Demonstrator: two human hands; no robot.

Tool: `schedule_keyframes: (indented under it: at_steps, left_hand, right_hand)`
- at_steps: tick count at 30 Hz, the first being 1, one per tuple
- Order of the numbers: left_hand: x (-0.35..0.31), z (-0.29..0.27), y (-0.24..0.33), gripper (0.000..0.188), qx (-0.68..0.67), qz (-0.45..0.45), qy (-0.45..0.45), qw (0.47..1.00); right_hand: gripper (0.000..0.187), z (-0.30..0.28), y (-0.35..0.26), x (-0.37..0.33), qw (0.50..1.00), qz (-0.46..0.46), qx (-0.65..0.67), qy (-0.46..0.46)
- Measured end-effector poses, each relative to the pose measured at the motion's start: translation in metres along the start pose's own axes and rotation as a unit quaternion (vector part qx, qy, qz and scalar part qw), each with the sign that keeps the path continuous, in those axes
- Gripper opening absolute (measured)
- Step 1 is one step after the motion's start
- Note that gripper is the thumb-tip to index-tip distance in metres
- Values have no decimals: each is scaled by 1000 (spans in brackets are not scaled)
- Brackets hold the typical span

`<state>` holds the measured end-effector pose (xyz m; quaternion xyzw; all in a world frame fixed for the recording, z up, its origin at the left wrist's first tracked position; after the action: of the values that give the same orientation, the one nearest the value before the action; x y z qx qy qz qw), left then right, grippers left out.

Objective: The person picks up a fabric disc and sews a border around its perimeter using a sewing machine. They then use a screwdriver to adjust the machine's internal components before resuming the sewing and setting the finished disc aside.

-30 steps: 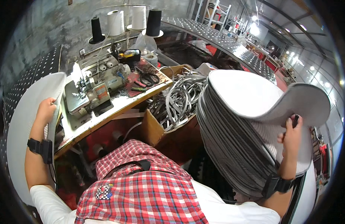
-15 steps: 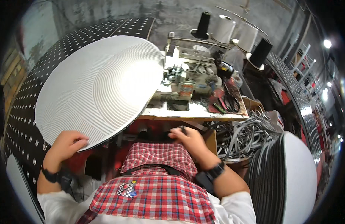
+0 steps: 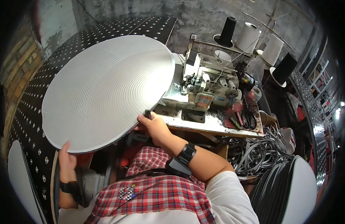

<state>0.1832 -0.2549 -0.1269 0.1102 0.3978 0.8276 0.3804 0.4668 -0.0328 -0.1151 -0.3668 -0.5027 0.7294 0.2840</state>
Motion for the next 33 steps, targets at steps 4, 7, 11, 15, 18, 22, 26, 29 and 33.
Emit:
schedule_keyframes:
  at_steps: [4, 7, 11, 15, 18, 22, 26, 29, 33]
  left_hand:
    - [3, -48, 66, 45, 55, 36, 64, 996]
    - [-17, -84, 133, 47, -1, 45, 101, 994]
    - [-48, -78, 167, 45, -111, 149, 131, 974]
    - [-68, -67, 132, 46, 195, -37, 106, 974]
    - [-79, -74, 128, 48, 275, -82, 97, 953]
    - [-56, -137, 169, 51, 197, 75, 214, 954]
    - [-26, -129, 177, 47, 245, 85, 197, 946]
    - [-14, -120, 171, 47, 207, 65, 212, 953]
    - [-7, -120, 150, 47, 205, 66, 214, 953]
  right_hand:
    - [24, -26, -22, -1, 997, -1, -1, 78]
    - [17, -53, -13, 29, 996, -28, 44, 66]
    - [14, -38, -17, 53, 998, -29, 50, 23]
    - [13, -35, -24, 77, 997, -47, -18, 52]
    - [17, -18, -27, 43, 999, -35, 20, 23]
    - [17, -13, 1, -22, 986, 63, 69, -137]
    - [8, -42, -1, -4, 998, -13, 55, -21]
    - [7, -38, 3, -7, 984, 25, 177, -23]
    - [5, -47, 16, -5, 938, 50, 342, 12]
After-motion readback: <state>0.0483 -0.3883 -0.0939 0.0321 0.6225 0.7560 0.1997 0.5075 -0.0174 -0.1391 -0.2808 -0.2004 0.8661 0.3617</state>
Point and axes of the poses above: each hand's wrist, its own x-axis towards the middle knuckle, its own z-axis out of the palm, y = z × x, the point moved 4 cm from there along x, towards the middle knuckle, and after that the axes turned 13 degrees about -x, right-handed, at the moved point
